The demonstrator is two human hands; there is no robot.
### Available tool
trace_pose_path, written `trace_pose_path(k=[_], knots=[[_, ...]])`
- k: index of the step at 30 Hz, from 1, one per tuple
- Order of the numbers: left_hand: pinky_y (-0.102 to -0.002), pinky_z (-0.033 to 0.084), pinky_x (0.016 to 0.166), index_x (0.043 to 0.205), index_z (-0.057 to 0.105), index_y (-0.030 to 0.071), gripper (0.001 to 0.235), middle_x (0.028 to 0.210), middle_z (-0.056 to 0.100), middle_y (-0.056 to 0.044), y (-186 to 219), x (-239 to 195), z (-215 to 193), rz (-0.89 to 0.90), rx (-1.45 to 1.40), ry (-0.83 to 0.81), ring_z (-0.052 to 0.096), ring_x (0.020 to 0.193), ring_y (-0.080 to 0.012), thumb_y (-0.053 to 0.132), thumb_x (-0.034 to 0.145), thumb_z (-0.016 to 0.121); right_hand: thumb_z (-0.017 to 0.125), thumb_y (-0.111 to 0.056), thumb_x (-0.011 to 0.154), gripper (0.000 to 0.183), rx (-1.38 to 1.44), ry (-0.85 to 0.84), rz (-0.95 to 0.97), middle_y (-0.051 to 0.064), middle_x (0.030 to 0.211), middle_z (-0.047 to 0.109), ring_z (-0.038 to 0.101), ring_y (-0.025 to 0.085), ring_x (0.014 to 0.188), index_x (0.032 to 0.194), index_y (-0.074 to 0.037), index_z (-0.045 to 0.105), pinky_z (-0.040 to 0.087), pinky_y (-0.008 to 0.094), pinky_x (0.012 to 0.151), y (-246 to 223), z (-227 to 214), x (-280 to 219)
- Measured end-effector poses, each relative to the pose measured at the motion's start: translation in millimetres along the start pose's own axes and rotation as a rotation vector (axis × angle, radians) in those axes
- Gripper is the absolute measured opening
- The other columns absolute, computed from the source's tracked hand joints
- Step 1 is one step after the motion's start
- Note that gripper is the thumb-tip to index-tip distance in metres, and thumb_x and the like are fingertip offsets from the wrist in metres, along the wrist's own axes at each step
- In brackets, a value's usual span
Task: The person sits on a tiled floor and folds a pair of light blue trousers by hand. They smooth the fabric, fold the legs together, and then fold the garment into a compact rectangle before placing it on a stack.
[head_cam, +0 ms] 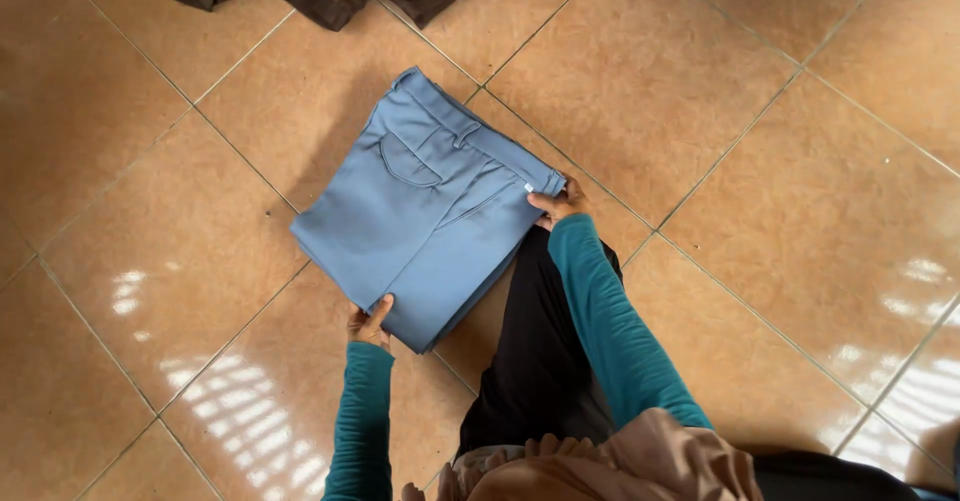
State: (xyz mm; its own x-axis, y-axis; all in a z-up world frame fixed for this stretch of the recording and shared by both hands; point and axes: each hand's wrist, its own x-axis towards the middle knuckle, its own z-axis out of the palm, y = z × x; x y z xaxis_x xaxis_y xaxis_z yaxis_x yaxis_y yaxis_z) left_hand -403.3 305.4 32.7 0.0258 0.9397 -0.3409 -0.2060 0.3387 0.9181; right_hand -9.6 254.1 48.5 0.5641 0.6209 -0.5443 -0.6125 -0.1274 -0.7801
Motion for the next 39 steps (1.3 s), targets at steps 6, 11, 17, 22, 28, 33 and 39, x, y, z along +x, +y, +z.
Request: trace_pose_path(k=[6, 11, 17, 22, 28, 33, 39], knots=[[-0.062, 0.042, 0.110, 0.144, 0.057, 0.022, 0.073, 0.136, 0.061, -0.008, 4, -6, 15, 0.002, 0.026, 0.017, 0.055, 0.127, -0.0326, 0.002, 0.080, 0.086, 0.093, 0.002, 0.075, 0.107, -0.014, -0.013, -0.029, 0.029, 0.150, 0.044, 0.046, 0.056, 0.135, 0.159, -0.012, 0.028, 0.051, 0.069, 0.100, -14, 2, -18], [-0.065, 0.037, 0.113, 0.150, 0.051, 0.023, 0.077, 0.146, 0.056, -0.012, 20, -33, 33, -0.001, 0.060, 0.051, 0.047, 0.137, -0.0400, 0.006, 0.083, 0.084, 0.093, 0.003, 0.075, 0.097, 0.021, -0.019, -0.041, 0.023, 0.140, 0.052, 0.054, 0.049, 0.129, 0.153, -0.017, 0.039, 0.057, 0.064, 0.095, 1, -8, -2], [-0.061, 0.035, 0.117, 0.155, 0.043, 0.015, 0.081, 0.151, 0.050, -0.020, 16, -52, 36, -0.010, 0.273, 0.126, 0.041, 0.140, -0.0460, 0.023, 0.086, 0.085, 0.094, 0.001, 0.075, 0.093, -0.003, -0.044, -0.039, 0.023, 0.133, 0.057, 0.057, 0.045, 0.127, 0.150, -0.019, 0.044, 0.060, 0.061, 0.092, -2, -10, -3], [-0.058, 0.028, 0.123, 0.148, 0.044, -0.008, 0.103, 0.148, 0.047, -0.036, 41, -64, 49, -0.153, 0.539, 0.380, 0.044, 0.139, -0.0481, 0.064, 0.083, 0.080, 0.093, -0.002, 0.077, 0.083, -0.037, -0.025, -0.110, 0.025, 0.129, 0.058, 0.057, 0.047, 0.126, 0.146, -0.019, 0.050, 0.062, 0.063, 0.087, -5, -8, -11], [-0.056, 0.020, 0.120, 0.148, 0.054, 0.030, 0.055, 0.156, 0.039, -0.010, 30, -21, 122, 0.878, 1.038, 0.185, 0.031, 0.147, -0.0348, 0.030, 0.094, 0.066, 0.078, -0.043, 0.091, 0.066, -0.975, 0.241, -0.549, 0.013, 0.143, 0.056, 0.060, 0.035, 0.128, 0.150, -0.034, 0.049, 0.056, 0.053, 0.103, -13, 3, -33], [-0.064, -0.015, 0.120, 0.162, 0.028, 0.033, 0.052, 0.174, 0.009, -0.009, 32, -41, 253, 0.807, 1.466, -0.265, -0.010, 0.157, -0.0379, 0.042, 0.112, 0.029, 0.052, -0.047, 0.107, 0.063, -1.471, 0.222, -0.816, 0.012, 0.163, 0.033, 0.032, 0.038, 0.149, 0.162, -0.028, 0.031, 0.033, 0.061, 0.117, -23, 8, -52], [-0.062, -0.011, 0.124, 0.164, 0.011, 0.038, 0.055, 0.174, 0.003, -0.005, -5, -26, 271, 0.676, 1.546, -0.334, -0.007, 0.159, -0.0342, 0.045, 0.112, 0.027, 0.030, -0.054, 0.110, 0.063, -1.657, 0.019, -0.417, 0.002, 0.174, -0.006, -0.005, 0.030, 0.159, 0.165, -0.045, -0.002, 0.003, 0.062, 0.125, -13, 4, -36]])
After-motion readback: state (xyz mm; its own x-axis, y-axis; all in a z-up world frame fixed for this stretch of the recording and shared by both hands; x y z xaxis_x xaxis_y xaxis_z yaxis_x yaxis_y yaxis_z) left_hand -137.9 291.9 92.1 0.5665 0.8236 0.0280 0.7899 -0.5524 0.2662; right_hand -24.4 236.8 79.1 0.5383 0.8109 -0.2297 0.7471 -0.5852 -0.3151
